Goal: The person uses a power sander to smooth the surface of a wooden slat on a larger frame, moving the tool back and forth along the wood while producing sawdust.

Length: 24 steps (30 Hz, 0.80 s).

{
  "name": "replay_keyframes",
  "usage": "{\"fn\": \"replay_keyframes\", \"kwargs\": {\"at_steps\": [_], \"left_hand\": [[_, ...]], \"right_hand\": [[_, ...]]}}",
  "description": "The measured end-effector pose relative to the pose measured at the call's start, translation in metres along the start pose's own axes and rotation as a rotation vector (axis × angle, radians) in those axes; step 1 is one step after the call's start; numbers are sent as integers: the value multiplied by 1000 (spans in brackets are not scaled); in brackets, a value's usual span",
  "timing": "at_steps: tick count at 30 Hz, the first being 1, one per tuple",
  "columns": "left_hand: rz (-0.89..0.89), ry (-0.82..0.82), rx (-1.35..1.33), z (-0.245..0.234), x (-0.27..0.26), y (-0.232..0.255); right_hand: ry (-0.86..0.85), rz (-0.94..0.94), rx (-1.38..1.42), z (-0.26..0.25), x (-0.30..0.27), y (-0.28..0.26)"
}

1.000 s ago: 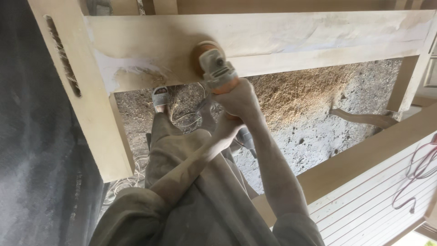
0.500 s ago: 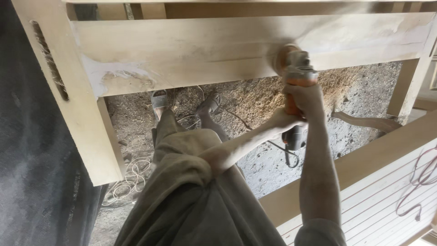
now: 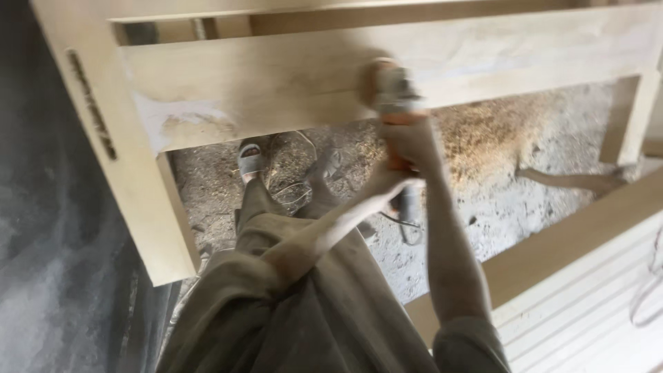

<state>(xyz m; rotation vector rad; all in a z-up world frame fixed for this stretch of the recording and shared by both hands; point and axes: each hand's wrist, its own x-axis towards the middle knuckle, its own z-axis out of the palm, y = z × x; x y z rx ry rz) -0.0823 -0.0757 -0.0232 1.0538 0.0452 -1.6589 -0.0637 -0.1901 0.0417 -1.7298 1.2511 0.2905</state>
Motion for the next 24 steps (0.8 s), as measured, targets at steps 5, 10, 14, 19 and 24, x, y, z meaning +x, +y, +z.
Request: {"fn": "replay_keyframes", "kwargs": {"at_steps": [5,10,14,19,24], "left_hand": [[294,134,-68,-70,-71,10],[341,21,-311,-82,-98,15],[301,40,-248,-62,-67,-2],[61,-4,-32,-3,-13,-11],[-27,-139,-102,74,37,-13]], "right_hand": [[-157,84,-113,79,-38,-82],[-225,138,-184,98,-51,-105],[-169,150,-219,73,-45,-83],[-25,179,-149,9,-24,-30],[63,313,-91,-69,-5,25]]}}
